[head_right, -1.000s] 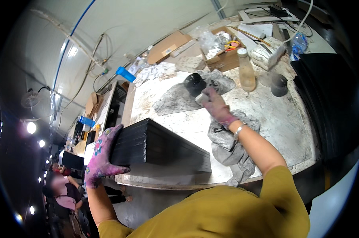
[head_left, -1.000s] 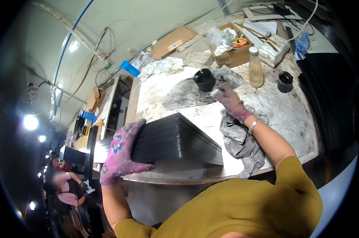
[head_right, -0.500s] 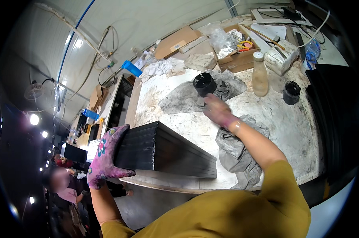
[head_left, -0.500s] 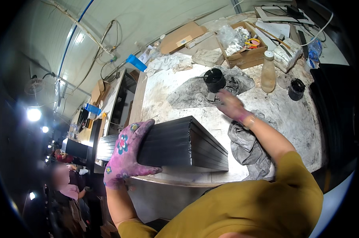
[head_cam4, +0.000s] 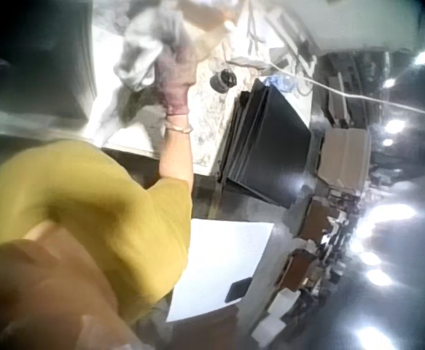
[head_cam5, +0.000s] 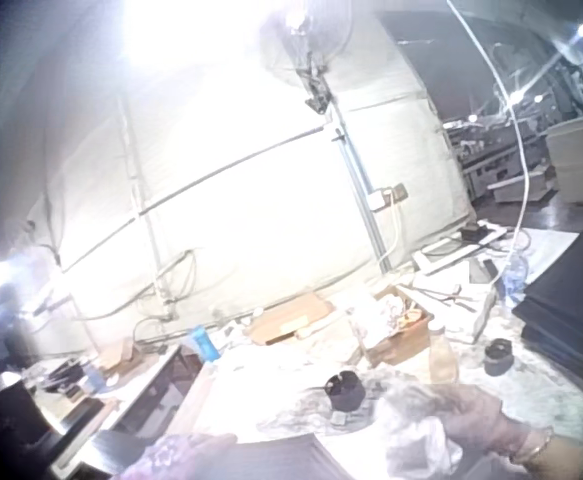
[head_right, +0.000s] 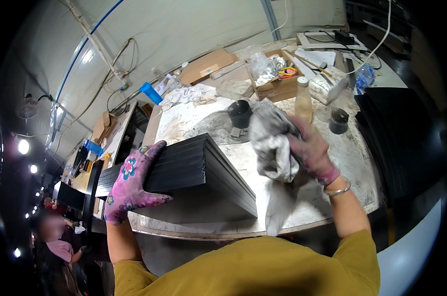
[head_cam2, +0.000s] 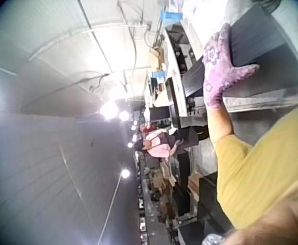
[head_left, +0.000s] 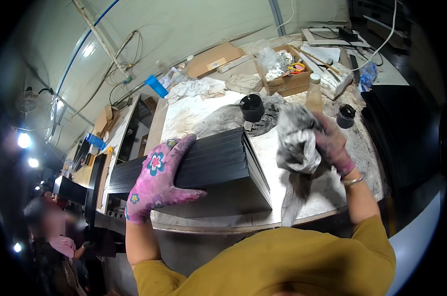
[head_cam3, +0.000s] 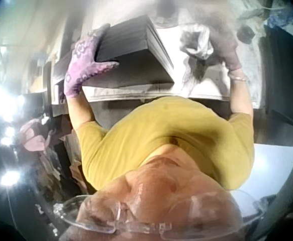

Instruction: The person wipes a black ribbed plastic panel with a cloth, repeatedly turning it over to clean different sides and edges. The panel is handled one at a time on a workbench, and the cloth is used to wipe the surfaces thoroughly.

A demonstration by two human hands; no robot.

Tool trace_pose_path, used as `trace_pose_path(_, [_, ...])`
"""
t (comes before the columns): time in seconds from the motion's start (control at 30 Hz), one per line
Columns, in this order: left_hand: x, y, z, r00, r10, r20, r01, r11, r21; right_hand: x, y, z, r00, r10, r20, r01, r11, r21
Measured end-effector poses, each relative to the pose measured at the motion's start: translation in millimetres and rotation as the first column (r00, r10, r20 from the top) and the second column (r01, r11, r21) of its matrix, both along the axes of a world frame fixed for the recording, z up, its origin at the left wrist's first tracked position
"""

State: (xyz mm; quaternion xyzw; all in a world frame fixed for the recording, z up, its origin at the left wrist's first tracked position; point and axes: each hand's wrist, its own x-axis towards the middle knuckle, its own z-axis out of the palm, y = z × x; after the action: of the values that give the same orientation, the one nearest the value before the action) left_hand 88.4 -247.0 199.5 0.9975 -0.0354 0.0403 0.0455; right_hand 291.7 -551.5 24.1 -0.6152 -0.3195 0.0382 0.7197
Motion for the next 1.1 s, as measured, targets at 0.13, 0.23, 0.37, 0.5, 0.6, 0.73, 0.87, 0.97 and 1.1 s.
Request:
trace_pose_path(0.13, [-12.7,-2.7,0.0,1.000,-0.018,0.024,0.019,1.000,-0.010,-43.5,38.4,128.0,0.682,0.242,0.690,-0.166,0.970,-0.177])
trace_pose_path(0.23, [-15.8,0.7,0.1,1.000,-0.026,0.015,0.026,0.999,-0.021,-65.2,68.3,124.4,0.460,0.387,0.799,-0.250,0.920,-0.302])
trace_pose_path(0.37, [-11.5,-2.0,-2.6,0.998,-0.035,0.044,0.034,0.999,0.013,-65.9,42.5,46.6,0.719,0.227,0.657,-0.191,0.973,-0.127])
trace_pose_path(0.5, [-11.4,-5.6,3.5,1.000,0.028,-0.010,-0.028,0.999,-0.015,-50.3,29.3,33.2,0.846,0.103,0.523,-0.175,0.981,0.090])
trace_pose_path(0.6, [-16.8,-2.9,0.0,0.999,0.040,-0.016,-0.041,0.999,-0.031,-58.1,46.0,100.6,0.684,0.110,0.721,-0.087,0.994,-0.069])
trace_pose_path(0.73, [-12.7,-2.6,-1.0,1.000,0.023,-0.006,-0.023,0.999,-0.041,-52.8,57.5,66.3,0.625,0.156,0.765,-0.212,0.977,-0.025])
trace_pose_path(0.87, [-8.2,-8.6,5.6,0.999,0.027,-0.031,-0.027,0.999,0.024,-25.3,36.8,14.2,0.676,0.078,0.733,-0.067,0.997,-0.044])
trace_pose_path(0.97, [-11.6,-2.6,0.9,1.000,0.022,-0.019,-0.021,1.000,0.008,-30.5,53.9,80.0,0.654,-0.018,0.757,-0.023,0.999,0.044])
trace_pose_path(1.1, [-5.1,-0.6,1.3,1.000,-0.002,-0.014,0.002,1.000,0.010,-44.1,80.7,89.1,0.454,0.070,0.888,0.051,0.993,-0.105])
